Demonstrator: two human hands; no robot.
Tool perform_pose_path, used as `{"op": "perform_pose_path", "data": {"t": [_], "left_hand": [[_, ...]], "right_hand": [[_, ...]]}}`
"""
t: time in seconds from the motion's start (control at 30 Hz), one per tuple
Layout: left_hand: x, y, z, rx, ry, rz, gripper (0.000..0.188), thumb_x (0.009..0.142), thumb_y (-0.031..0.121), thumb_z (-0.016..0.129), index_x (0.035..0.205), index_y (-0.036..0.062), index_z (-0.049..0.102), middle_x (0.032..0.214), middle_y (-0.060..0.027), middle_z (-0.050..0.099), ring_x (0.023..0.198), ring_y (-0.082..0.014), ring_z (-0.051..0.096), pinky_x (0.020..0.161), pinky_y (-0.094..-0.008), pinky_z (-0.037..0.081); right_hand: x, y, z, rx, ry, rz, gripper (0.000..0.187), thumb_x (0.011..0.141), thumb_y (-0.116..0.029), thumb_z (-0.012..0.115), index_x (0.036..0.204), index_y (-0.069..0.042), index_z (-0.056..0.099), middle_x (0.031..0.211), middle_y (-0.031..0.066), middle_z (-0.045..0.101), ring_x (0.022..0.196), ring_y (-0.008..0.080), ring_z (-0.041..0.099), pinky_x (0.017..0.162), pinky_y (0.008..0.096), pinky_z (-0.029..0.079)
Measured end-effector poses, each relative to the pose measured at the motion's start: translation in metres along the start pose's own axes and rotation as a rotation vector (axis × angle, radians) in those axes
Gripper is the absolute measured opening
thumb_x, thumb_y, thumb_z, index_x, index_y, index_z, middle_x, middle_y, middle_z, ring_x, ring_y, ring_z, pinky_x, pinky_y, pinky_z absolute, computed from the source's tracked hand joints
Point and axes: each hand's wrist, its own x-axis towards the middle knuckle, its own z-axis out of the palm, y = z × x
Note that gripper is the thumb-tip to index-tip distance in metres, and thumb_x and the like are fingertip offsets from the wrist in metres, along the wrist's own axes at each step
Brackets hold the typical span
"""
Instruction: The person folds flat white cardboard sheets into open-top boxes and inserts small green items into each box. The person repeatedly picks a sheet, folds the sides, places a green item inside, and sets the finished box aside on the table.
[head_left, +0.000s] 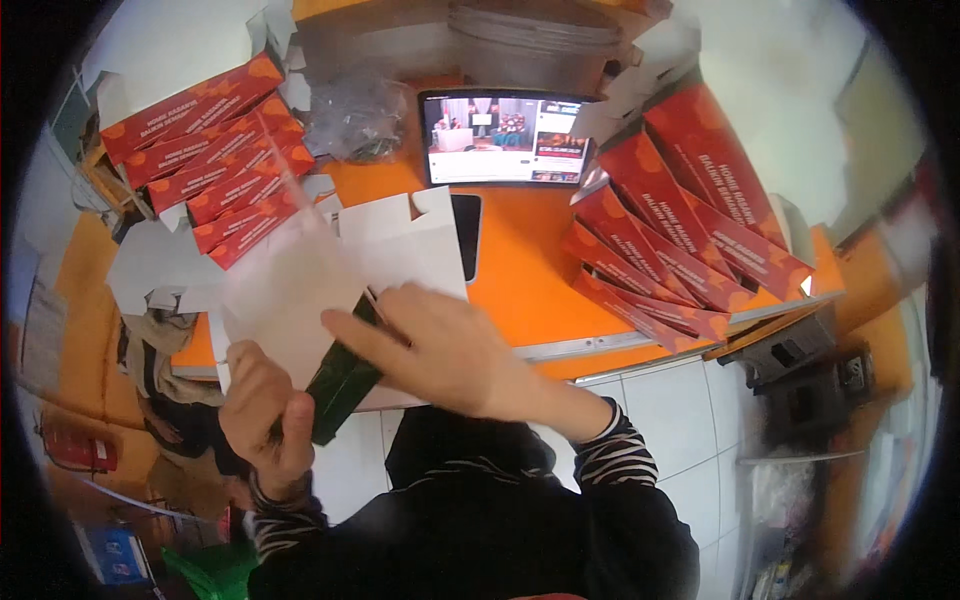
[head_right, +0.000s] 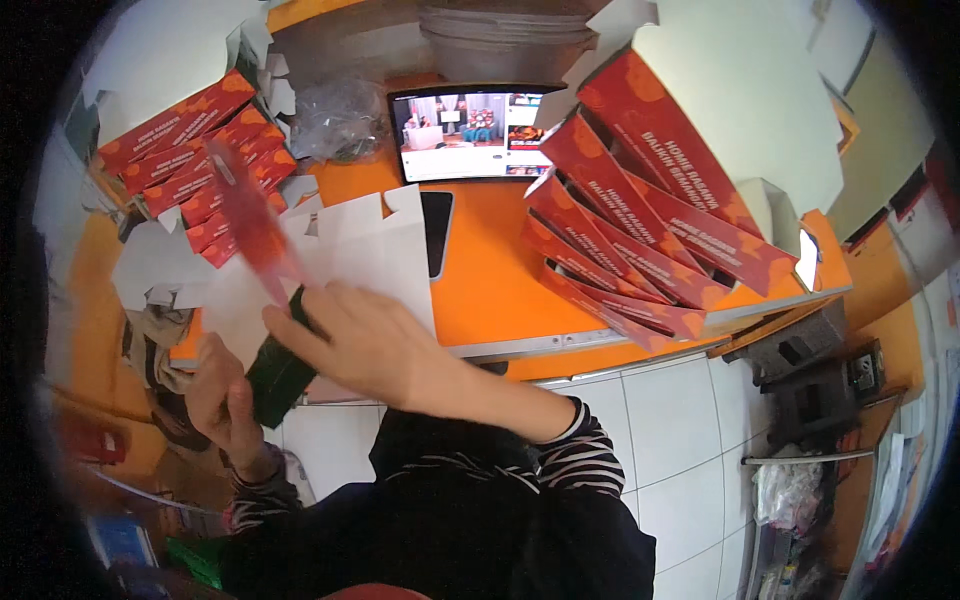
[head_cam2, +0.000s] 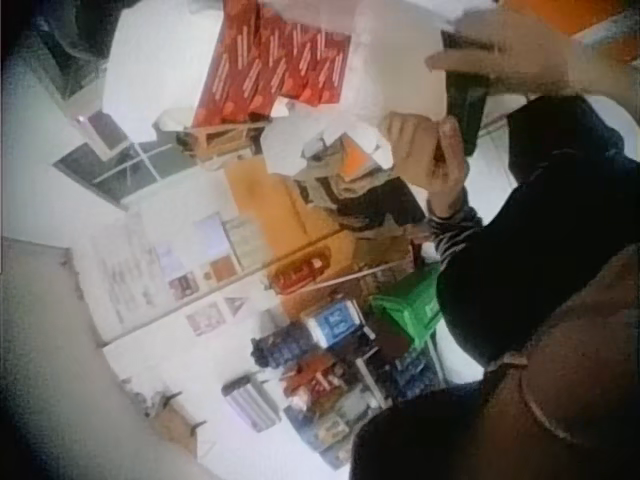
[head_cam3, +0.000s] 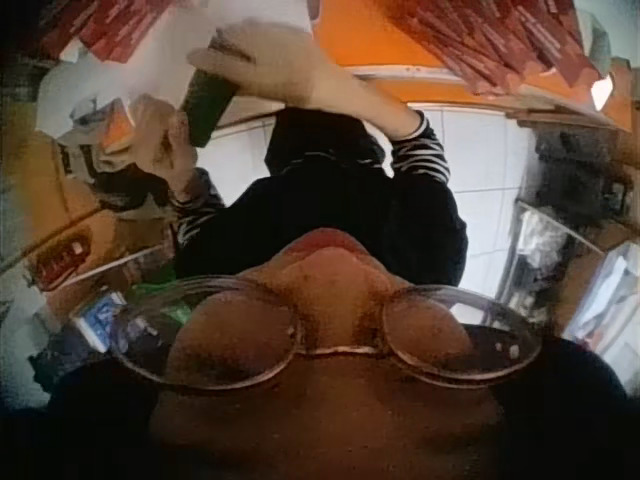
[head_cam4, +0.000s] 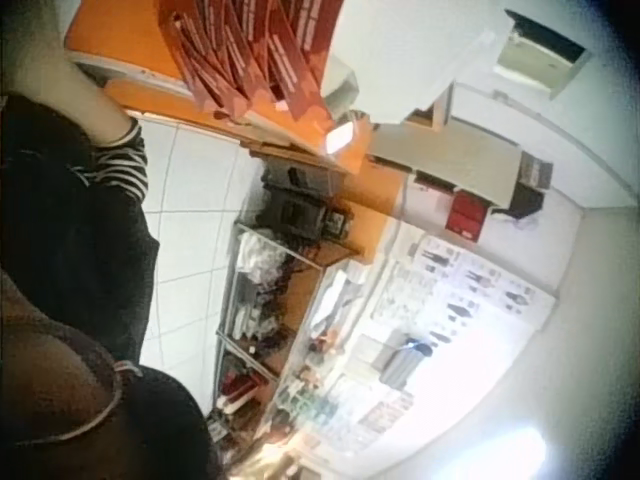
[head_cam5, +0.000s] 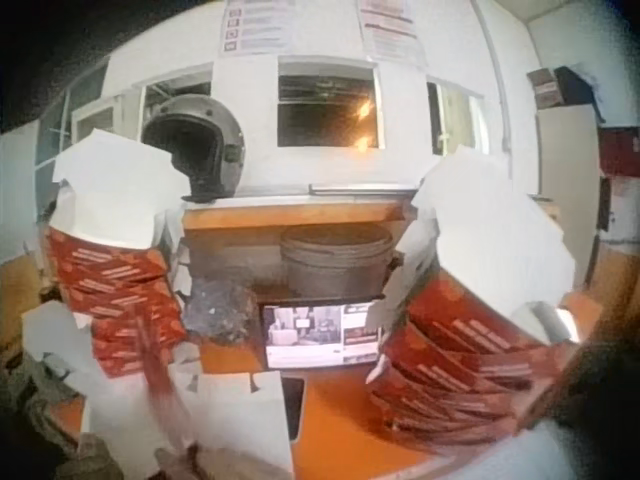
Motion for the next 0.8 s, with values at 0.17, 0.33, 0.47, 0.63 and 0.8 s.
{"op": "perform_pose_path", "data": {"t": [0.17, 0.33, 0.47, 0.63, 0.8], "left_hand": [[0.073, 0.002, -0.019, 0.040, -0.336, 0.154, 0.036, 0.058, 0.030, 0.081, 0.077, 0.0066, 0.061, 0.078, -0.0058, 0.059, 0.077, -0.0265, 0.054, 0.079, -0.0427, 0.035], [0.142, -0.008, 0.003, 0.451, -0.382, 0.553, 0.022, 0.064, 0.015, 0.074, 0.083, 0.0156, 0.064, 0.096, 0.0025, 0.063, 0.117, -0.0254, 0.048, 0.099, -0.0465, 0.023], [0.190, 0.015, 0.065, 0.216, -0.217, 0.799, 0.008, 0.078, 0.013, 0.063, 0.086, 0.0149, 0.063, 0.081, -0.0005, 0.060, 0.113, -0.0240, 0.051, 0.095, -0.0470, 0.029], [0.240, 0.070, 0.186, 0.082, 0.180, 0.963, 0.018, 0.082, 0.015, 0.057, 0.097, 0.0209, 0.066, 0.082, 0.0017, 0.061, 0.103, -0.0180, 0.055, 0.097, -0.0540, 0.030], [0.238, 0.087, 0.213, 0.103, -0.549, 0.710, 0.021, 0.089, 0.031, 0.053, 0.098, 0.0175, 0.066, 0.085, -0.0053, 0.066, 0.098, -0.0207, 0.057, 0.100, -0.0442, 0.024]], "right_hand": [[-0.002, 0.029, -0.070, -0.110, 0.257, 0.020, 0.059, 0.059, -0.012, 0.075, 0.115, -0.008, 0.058, 0.082, 0.0061, 0.049, 0.071, 0.0235, 0.051, 0.061, 0.0352, 0.044], [-0.043, 0.037, -0.141, -0.373, 0.630, 0.124, 0.069, 0.058, -0.011, 0.079, 0.122, -0.004, 0.053, 0.106, 0.0099, 0.052, 0.091, 0.0236, 0.054, 0.078, 0.0344, 0.045], [-0.069, 0.036, -0.185, -0.718, 0.801, 0.108, 0.082, 0.062, -0.007, 0.077, 0.135, -0.002, 0.040, 0.132, 0.0150, 0.048, 0.118, 0.0260, 0.051, 0.101, 0.0391, 0.038], [-0.106, 0.016, -0.213, -0.897, 1.110, 0.241, 0.064, 0.080, -0.012, 0.068, 0.135, -0.003, 0.037, 0.118, 0.0149, 0.054, 0.097, 0.0211, 0.059, 0.073, 0.0282, 0.054], [-0.112, -0.008, -0.197, -0.805, 1.339, 0.165, 0.039, 0.088, -0.009, 0.054, 0.124, 0.002, 0.043, 0.088, 0.0121, 0.056, 0.062, 0.0126, 0.052, 0.047, 0.0206, 0.041]]}}
